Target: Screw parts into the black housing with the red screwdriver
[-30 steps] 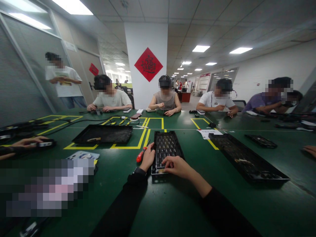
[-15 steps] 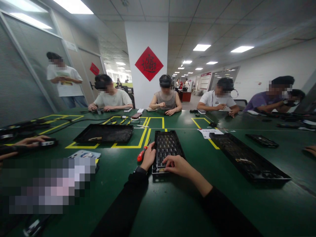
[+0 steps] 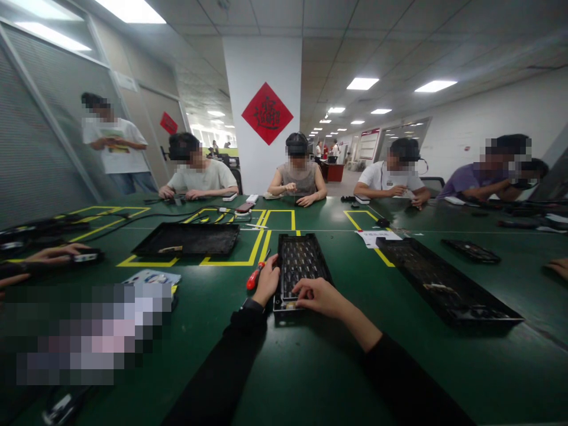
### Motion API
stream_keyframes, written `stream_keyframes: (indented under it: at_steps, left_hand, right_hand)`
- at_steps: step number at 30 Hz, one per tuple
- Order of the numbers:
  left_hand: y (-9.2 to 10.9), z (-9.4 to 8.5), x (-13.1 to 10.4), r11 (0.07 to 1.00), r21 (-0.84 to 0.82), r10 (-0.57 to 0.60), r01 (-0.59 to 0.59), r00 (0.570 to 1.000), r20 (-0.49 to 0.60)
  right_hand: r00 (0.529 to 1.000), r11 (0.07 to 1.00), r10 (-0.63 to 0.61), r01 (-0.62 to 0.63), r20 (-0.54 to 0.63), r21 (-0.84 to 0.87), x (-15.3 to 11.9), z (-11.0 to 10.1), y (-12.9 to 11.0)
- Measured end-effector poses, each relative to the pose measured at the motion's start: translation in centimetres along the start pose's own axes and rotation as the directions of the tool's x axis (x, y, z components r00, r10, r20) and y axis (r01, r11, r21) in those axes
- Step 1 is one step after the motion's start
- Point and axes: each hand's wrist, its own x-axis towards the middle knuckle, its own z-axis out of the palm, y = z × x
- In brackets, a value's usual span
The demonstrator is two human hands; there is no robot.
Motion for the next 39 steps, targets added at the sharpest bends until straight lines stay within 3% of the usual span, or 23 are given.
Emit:
stream_keyframes:
  at_steps: [11, 15, 18, 21, 26, 34, 39]
  left_hand:
    - [-0.3, 0.0, 0.1, 1.000, 0.013, -0.003, 0.003, 1.000, 0.001]
    - [-0.2, 0.0, 0.0, 1.000, 0.005, -0.008, 0.008, 1.000, 0.006]
    - [-0.1, 0.0, 0.0, 1.000, -0.006, 0.005, -0.005, 1.000, 0.012]
    - [-0.2, 0.0, 0.1, 1.000, -0.008, 0.006, -0.006, 1.000, 0.015]
    - [-0.4, 0.0, 0.2, 1.000, -0.001, -0.003, 0.003, 1.000, 0.019]
    - [-0.5, 0.0, 0.3, 1.000, -0.008, -0.021, 0.021, 1.000, 0.016]
    - [-0.3, -0.1, 0.2, 1.000, 0.011, -0.006, 0.005, 1.000, 0.018]
  right_hand:
    - [0.999, 0.997, -0.010, 0.013, 0.037, -0.081, 0.1, -0.1, 0.1]
    - [0.997, 0.997, -0.032, 0.027, -0.070, -0.078, 0.3, -0.6, -0.2]
    - [0.980, 0.986, 0.043, -0.074, -0.195, -0.153, 1.5, -1.3, 0.1]
    - [0.968, 0.921, 0.187, -0.231, -0.165, -0.315, 3.8, -1.9, 1.1]
    - [0.952, 0.882, 0.267, -0.305, -0.152, -0.359, 7.8, -1.3, 3.0]
    - [0.936, 0.905, 0.304, -0.342, -0.178, -0.252, 9.0, -0.5, 3.5]
    - [0.964, 0.963, 0.263, -0.261, 0.026, -0.063, 7.6, -0.7, 2.3]
